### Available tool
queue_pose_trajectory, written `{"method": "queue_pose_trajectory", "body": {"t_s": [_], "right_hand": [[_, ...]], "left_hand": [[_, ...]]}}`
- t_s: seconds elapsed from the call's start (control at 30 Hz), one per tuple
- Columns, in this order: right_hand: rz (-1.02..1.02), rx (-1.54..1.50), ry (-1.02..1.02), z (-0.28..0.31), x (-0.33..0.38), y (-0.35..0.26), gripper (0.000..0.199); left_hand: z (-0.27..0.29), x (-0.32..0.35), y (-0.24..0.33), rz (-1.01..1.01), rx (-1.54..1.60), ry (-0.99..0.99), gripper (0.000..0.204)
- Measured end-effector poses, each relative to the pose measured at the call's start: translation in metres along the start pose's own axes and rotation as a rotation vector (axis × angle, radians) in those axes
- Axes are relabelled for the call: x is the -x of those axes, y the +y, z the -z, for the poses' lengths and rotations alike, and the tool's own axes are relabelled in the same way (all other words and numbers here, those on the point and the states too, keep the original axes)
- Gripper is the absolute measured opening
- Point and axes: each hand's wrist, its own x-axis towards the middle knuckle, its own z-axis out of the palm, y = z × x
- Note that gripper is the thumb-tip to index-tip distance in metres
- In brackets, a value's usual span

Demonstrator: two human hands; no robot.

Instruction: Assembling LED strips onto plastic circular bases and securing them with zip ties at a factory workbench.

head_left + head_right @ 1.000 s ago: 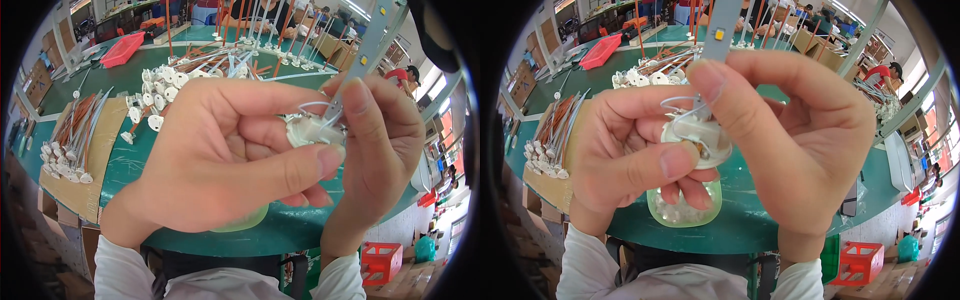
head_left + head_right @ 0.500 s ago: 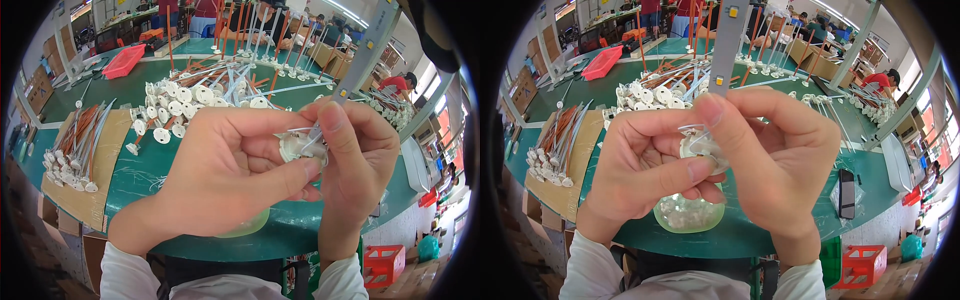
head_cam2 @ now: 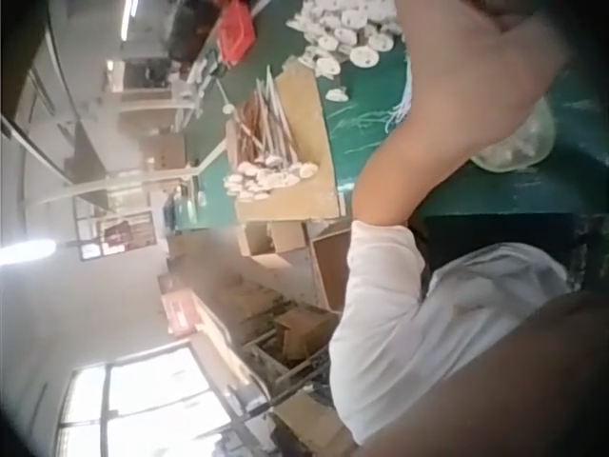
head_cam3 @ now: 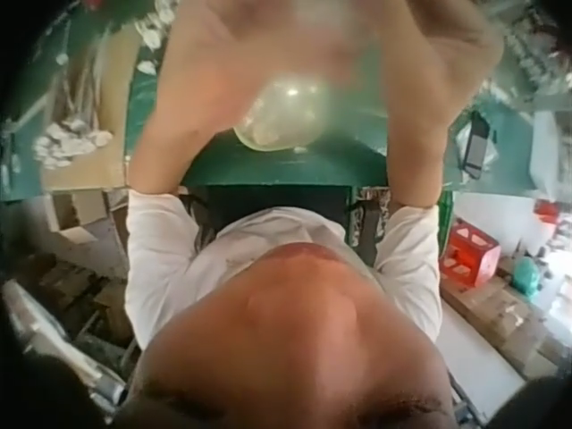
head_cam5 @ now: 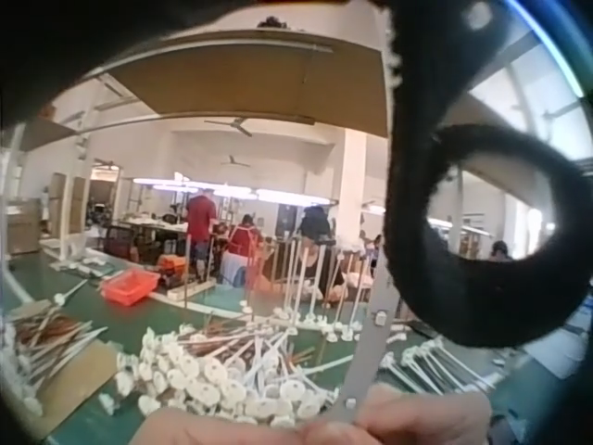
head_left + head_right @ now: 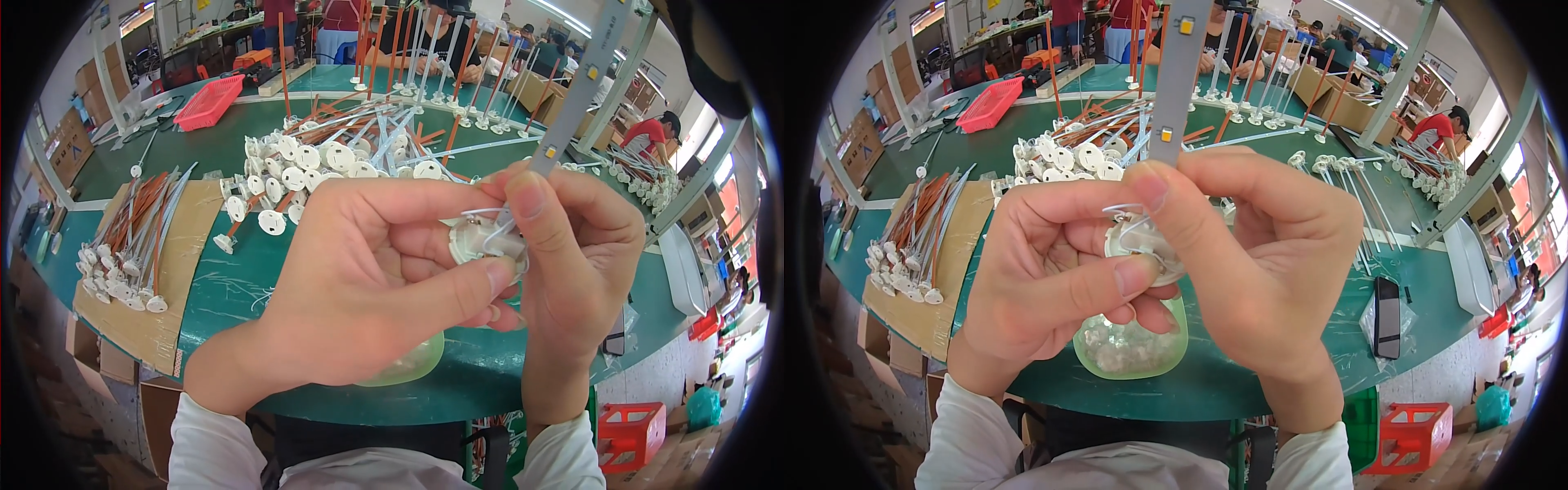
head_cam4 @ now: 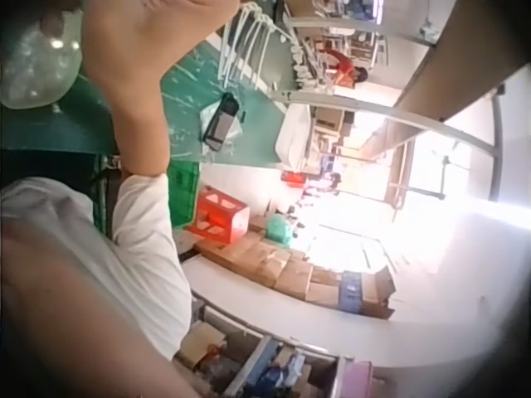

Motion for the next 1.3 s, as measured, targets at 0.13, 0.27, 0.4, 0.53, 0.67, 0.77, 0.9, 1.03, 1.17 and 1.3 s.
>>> {"method": "queue_pose_trajectory", "body": {"t_s": [0.13,0.27,0.4,0.53,0.67,0.77,0.9,1.03,1.17,1.3], "right_hand": [[0.010,0.002,-0.003,0.005,0.001,0.001,0.012],[-0.012,-0.009,-0.009,0.002,0.000,0.001,0.012],[-0.036,-0.015,-0.004,0.001,0.002,0.000,0.012],[-0.049,-0.034,0.013,0.000,0.004,-0.003,0.012],[-0.145,-0.010,-0.012,0.003,-0.004,-0.009,0.016],[-0.222,-0.104,-0.059,0.012,-0.008,-0.009,0.022],[-0.173,-0.030,0.070,0.013,-0.016,-0.007,0.023],[0.166,0.335,0.095,0.019,-0.018,0.007,0.018],[0.254,0.489,0.013,0.019,-0.021,0.011,0.017],[0.201,0.546,-0.041,0.016,-0.020,0.012,0.017]], "left_hand": [[-0.002,0.000,-0.001,-0.021,0.000,-0.004,0.043],[0.000,0.001,0.001,-0.022,-0.018,-0.005,0.043],[-0.001,0.002,0.002,-0.044,-0.039,0.003,0.043],[-0.001,0.002,0.002,-0.045,-0.070,-0.011,0.043],[0.008,-0.006,-0.001,-0.048,-0.013,-0.083,0.042],[0.011,-0.013,-0.003,-0.074,-0.020,-0.125,0.040],[0.021,-0.023,-0.011,-0.128,-0.018,-0.079,0.039],[0.029,-0.033,-0.015,-0.172,0.055,0.004,0.040],[0.034,-0.037,-0.015,-0.215,0.039,0.021,0.038],[0.038,-0.040,-0.011,-0.176,0.261,-0.027,0.035]]}}
